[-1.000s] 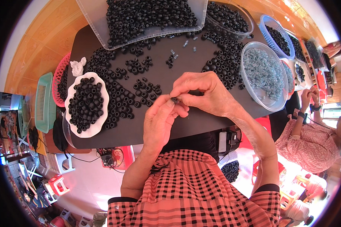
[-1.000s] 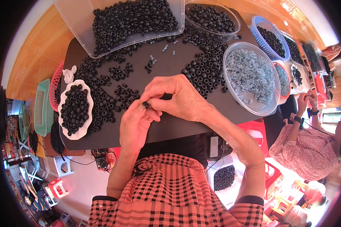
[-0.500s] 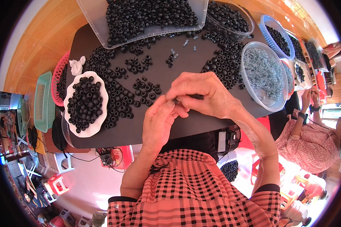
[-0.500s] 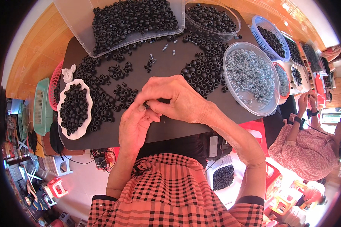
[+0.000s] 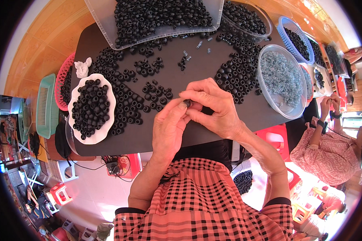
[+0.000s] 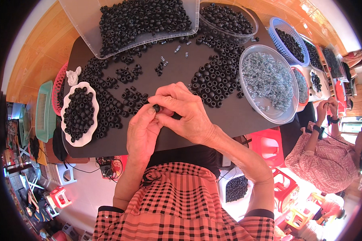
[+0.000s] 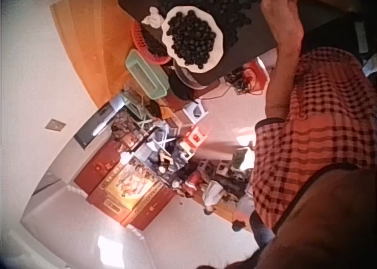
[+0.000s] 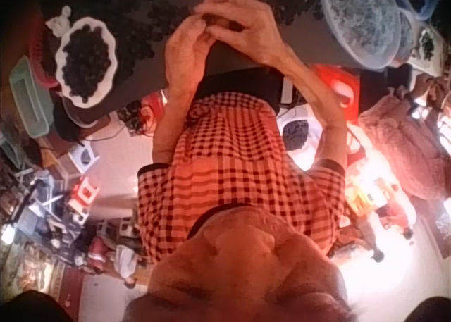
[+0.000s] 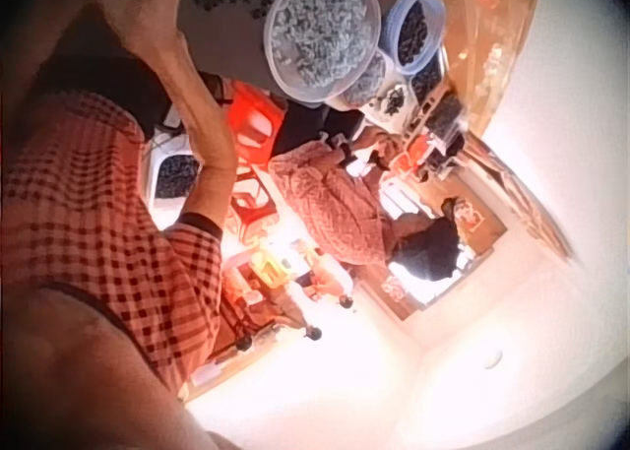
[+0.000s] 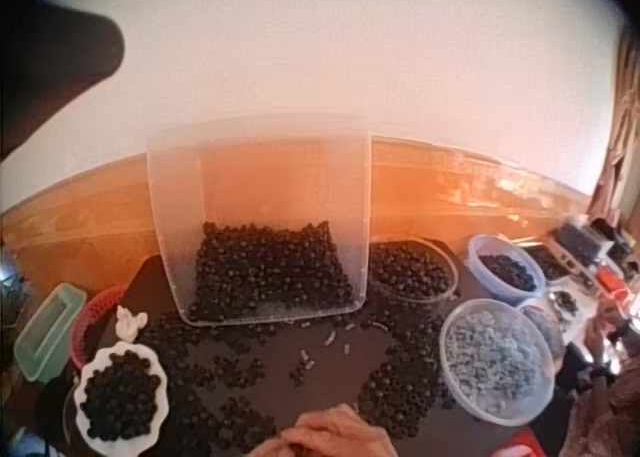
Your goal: Assembling small black plastic rings with small silver metallic components by hand at a workbench.
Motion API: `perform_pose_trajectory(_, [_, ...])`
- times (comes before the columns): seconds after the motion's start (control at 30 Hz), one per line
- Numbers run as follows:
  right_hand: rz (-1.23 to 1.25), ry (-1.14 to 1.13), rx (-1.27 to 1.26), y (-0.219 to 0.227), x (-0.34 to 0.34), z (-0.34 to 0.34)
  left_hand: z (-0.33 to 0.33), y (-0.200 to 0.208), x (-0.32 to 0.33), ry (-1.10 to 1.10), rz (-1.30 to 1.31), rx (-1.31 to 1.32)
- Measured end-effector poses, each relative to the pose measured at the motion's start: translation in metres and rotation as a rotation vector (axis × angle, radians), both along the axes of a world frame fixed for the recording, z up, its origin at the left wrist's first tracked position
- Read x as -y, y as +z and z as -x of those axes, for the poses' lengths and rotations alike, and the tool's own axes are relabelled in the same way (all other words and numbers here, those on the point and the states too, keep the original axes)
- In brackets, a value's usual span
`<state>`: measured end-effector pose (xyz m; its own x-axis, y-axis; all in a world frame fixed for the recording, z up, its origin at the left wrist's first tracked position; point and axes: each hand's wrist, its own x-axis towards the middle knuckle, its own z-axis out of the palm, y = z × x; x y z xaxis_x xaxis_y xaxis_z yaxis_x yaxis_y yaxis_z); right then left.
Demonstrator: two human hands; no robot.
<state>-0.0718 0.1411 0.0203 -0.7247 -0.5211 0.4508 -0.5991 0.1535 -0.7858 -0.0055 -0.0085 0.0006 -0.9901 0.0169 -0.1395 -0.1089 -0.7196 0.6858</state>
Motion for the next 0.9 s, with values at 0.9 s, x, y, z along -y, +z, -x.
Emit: perform_pose_trajectory(0.9, [-0.001,0.061,0.283,0.020,-0.009,0.016,0.002,0.001,-0.001,-0.060,0.143,-0.035])
